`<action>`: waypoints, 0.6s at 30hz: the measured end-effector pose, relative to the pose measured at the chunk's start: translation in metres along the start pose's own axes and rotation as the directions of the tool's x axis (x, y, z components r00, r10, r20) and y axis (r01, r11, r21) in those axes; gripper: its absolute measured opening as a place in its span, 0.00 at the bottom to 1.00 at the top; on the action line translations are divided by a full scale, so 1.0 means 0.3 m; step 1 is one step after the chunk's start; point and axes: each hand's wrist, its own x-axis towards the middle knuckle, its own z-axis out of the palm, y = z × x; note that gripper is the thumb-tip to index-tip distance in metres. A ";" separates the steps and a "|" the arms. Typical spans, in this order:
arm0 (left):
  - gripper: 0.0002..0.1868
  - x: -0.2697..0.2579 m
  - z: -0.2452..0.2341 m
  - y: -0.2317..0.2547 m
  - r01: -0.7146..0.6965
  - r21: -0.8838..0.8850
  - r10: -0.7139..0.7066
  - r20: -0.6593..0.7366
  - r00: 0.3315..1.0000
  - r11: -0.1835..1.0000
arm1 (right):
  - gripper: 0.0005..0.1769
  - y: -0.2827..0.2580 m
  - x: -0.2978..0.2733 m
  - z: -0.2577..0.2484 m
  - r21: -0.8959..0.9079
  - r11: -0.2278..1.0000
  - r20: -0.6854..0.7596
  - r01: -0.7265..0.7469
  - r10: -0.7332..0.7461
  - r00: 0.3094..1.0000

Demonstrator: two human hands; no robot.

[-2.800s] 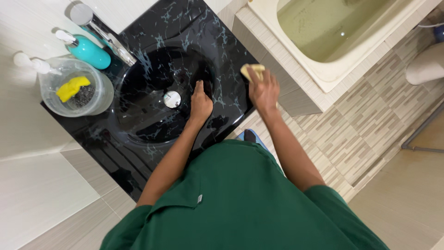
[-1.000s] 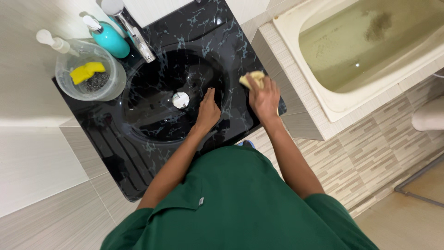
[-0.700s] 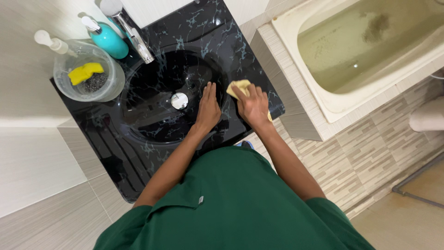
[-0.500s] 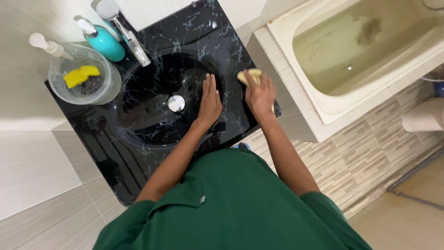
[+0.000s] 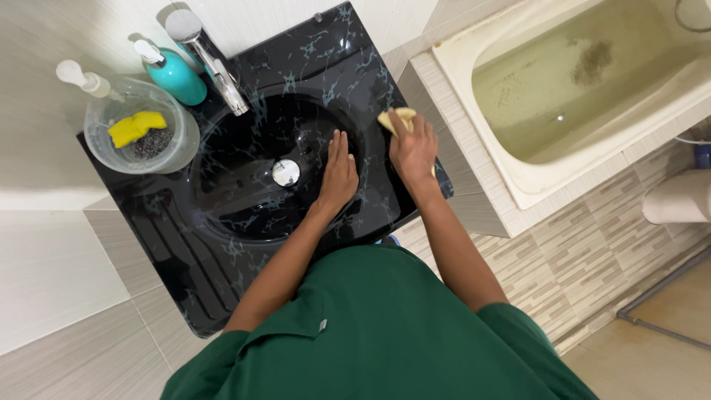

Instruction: The person cleans a black marble bathroom sink using a yellow cloth. They wipe the countertop, the basin, and the faucet, and briefly move a plastic container and a soap dispenser to reach the surfaces underneath before returning them.

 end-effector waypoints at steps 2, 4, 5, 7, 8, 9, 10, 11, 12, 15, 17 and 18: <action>0.31 -0.002 0.001 0.000 -0.028 0.011 0.028 -0.016 0.999 1.000 | 0.28 -0.031 0.024 0.022 -0.022 0.999 0.008 0.043 -0.043 0.999; 0.31 -0.004 -0.003 0.002 -0.033 0.009 0.033 -0.016 0.999 0.999 | 0.27 -0.052 0.015 0.017 0.024 0.994 0.041 0.105 -0.106 0.994; 0.31 -0.007 -0.006 0.006 -0.023 0.001 0.023 -0.008 1.000 1.000 | 0.26 -0.064 -0.021 0.001 0.081 0.987 0.068 0.142 -0.148 0.987; 0.31 -0.003 -0.016 0.017 -0.011 -0.016 0.011 0.004 1.000 1.000 | 0.25 -0.071 -0.070 -0.027 0.156 0.976 0.124 0.153 -0.173 0.977; 0.31 -0.004 -0.021 0.023 -0.007 -0.023 0.007 0.008 1.000 1.000 | 0.25 -0.057 -0.092 -0.046 0.173 0.976 0.159 0.128 -0.156 0.975; 0.31 -0.005 -0.027 0.029 -0.003 -0.031 0.004 0.013 1.000 1.000 | 0.26 -0.043 -0.102 -0.057 0.190 0.976 0.194 0.102 -0.139 0.971; 0.31 -0.005 -0.029 0.035 0.002 -0.034 -0.001 0.016 1.000 0.999 | 0.26 -0.028 -0.090 -0.052 0.151 0.986 0.147 0.077 -0.099 0.984; 0.31 -0.006 -0.031 0.039 0.007 -0.038 -0.006 0.019 1.000 0.999 | 0.27 -0.014 -0.066 -0.038 0.113 0.992 0.098 0.050 -0.061 0.993; 0.31 -0.010 -0.032 0.042 0.014 -0.040 -0.013 0.022 1.000 0.999 | 0.28 -0.005 -0.043 -0.025 0.078 0.997 0.047 0.019 -0.023 0.999; 0.31 -0.003 -0.029 0.037 0.015 -0.031 -0.014 0.020 1.000 0.999 | 0.29 -0.023 0.044 0.025 0.011 1.000 -0.015 -0.016 0.016 1.000; 0.31 -0.008 -0.025 0.028 -0.024 -0.010 0.024 -0.002 1.000 1.000 | 0.29 -0.047 0.034 0.018 0.029 0.998 0.036 0.059 -0.060 0.998; 0.31 -0.002 -0.019 0.027 -0.046 -0.002 0.046 -0.012 0.999 0.999 | 0.29 -0.050 0.028 0.011 0.035 0.995 0.059 0.097 -0.099 0.993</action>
